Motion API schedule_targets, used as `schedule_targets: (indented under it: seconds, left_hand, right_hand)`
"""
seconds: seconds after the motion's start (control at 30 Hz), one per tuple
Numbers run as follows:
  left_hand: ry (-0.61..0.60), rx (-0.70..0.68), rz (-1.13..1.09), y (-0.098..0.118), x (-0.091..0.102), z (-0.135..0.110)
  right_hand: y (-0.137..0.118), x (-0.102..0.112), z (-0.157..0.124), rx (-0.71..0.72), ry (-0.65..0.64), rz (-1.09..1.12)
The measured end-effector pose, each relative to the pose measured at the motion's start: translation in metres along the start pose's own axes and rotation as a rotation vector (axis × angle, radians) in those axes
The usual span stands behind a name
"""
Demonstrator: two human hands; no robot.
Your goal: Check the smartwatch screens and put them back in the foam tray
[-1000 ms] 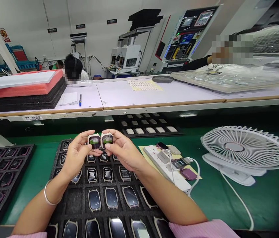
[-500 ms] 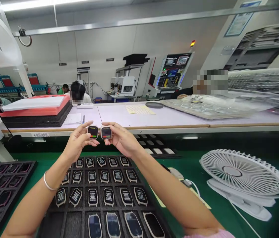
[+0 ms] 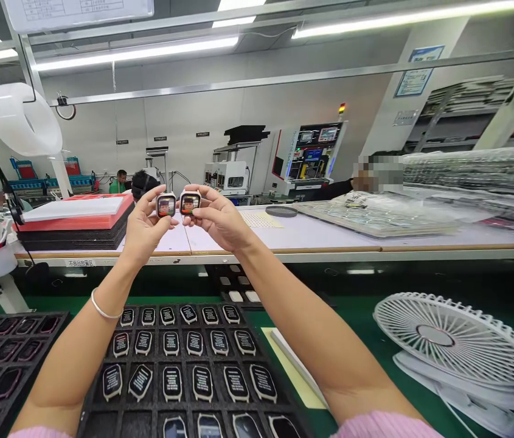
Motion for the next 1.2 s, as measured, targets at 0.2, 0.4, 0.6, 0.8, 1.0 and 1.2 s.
schedule_targets:
  seconds: [0.2,0.4,0.6,0.8,1.0,1.2]
  left_hand:
    - [0.013,-0.024,0.008,0.007,-0.002,0.002]
    - [-0.012,-0.012,-0.002,0.007,0.001,-0.001]
    - [-0.077,0.060,-0.030,-0.005,0.005,-0.031]
    - [-0.072,0.218,-0.008,-0.042,0.015,-0.083]
    - [0.012,0.303,-0.009,-0.065,0.021,-0.101]
    - [0.031,0.285,0.007,-0.064,0.019,-0.098]
  right_hand:
    - [-0.006,-0.002,-0.002,0.014,-0.025,-0.027]
    - [-0.005,-0.001,-0.008,0.008,-0.045,-0.041]
    - [0.010,-0.003,-0.035,-0.054,-0.028,-0.022]
    - [0.056,-0.004,-0.077,-0.190,-0.018,0.056]
    - [0.089,-0.003,-0.091,-0.293,0.028,0.122]
    - [0.090,-0.002,-0.089,-0.290,0.028,0.110]
Point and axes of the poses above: each hand's wrist, its own z-axis towards the middle knuckle, its own x-axis out of the back of the hand, y = z × x, the point moved 2 cm from there along z, towards the middle knuckle, and after that the axes turned 1 degree about -y, right-handed, at the moved point
